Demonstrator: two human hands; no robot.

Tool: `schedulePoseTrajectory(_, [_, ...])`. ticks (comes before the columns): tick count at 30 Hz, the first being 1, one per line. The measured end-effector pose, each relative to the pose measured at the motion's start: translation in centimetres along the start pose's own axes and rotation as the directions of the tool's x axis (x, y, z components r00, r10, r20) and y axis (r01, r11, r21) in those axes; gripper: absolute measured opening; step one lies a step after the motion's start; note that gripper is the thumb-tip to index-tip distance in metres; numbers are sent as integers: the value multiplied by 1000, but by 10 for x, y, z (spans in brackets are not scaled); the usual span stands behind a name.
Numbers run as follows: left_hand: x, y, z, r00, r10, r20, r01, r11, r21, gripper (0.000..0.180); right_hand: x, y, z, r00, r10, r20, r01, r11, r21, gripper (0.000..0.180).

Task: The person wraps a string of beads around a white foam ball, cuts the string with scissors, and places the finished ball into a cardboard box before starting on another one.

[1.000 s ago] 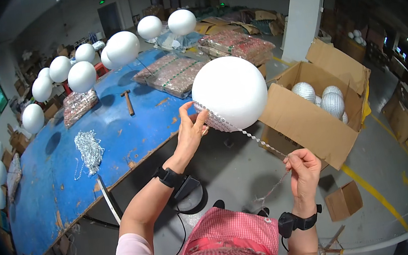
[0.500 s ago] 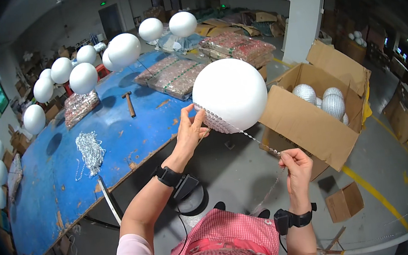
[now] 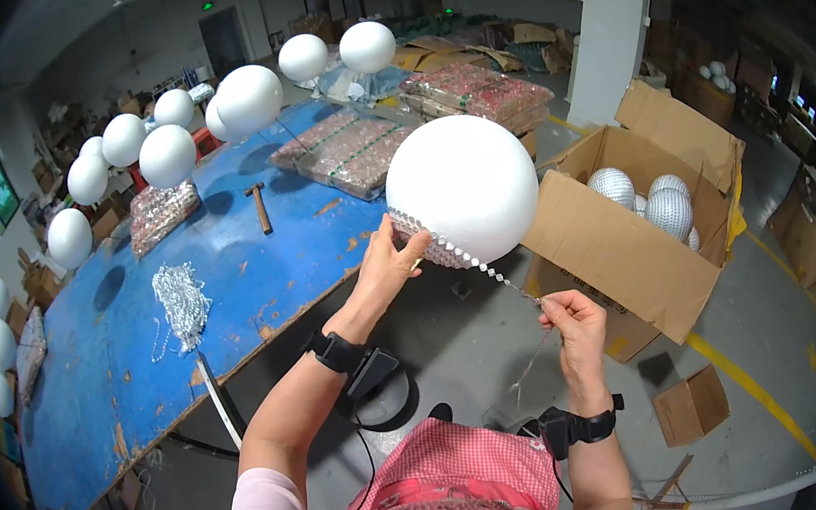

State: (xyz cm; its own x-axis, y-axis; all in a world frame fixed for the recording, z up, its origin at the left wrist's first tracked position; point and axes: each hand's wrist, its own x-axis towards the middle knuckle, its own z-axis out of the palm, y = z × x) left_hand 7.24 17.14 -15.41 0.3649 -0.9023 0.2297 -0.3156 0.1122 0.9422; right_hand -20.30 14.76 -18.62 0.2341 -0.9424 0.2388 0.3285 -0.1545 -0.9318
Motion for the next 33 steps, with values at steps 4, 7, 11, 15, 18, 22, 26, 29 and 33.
schedulePoseTrajectory(4, [-1,-3,0,999,-18,-43,16,999,-46,89,-15,-32,8,1000,-24,16,22,994,108,6])
schedulePoseTrajectory(7, [4,-10,2,996,54,-77,-44,990,137,93,-29,-50,13,995,-98,30,92,981,168,7])
schedulePoseTrajectory(11, [4,-17,7,991,80,-107,-52,969,242,95,-51,-69,32,976,-202,84,179,958,224,9])
schedulePoseTrajectory(15, [-3,0,5,995,32,-99,-24,996,81,96,-45,-67,30,984,-165,62,147,963,224,10])
schedulePoseTrajectory(18, [4,-8,-2,1000,-8,-19,7,998,-61,101,-28,-50,18,995,-95,9,91,973,210,9])
schedulePoseTrajectory(22, [9,-15,-3,996,-78,40,83,987,-141,101,-14,-36,9,996,-89,-27,92,978,188,7])
schedulePoseTrajectory(26, [8,-11,-1,988,-149,34,153,967,-204,106,-3,-30,4,997,-61,-54,71,979,192,6])
schedulePoseTrajectory(29, [5,-10,5,992,-89,-85,75,985,-156,92,-15,-46,11,995,-98,20,91,969,231,9])
schedulePoseTrajectory(33, [2,-3,7,995,-24,-101,21,999,-32,97,-29,-59,15,979,-205,0,200,955,220,7])
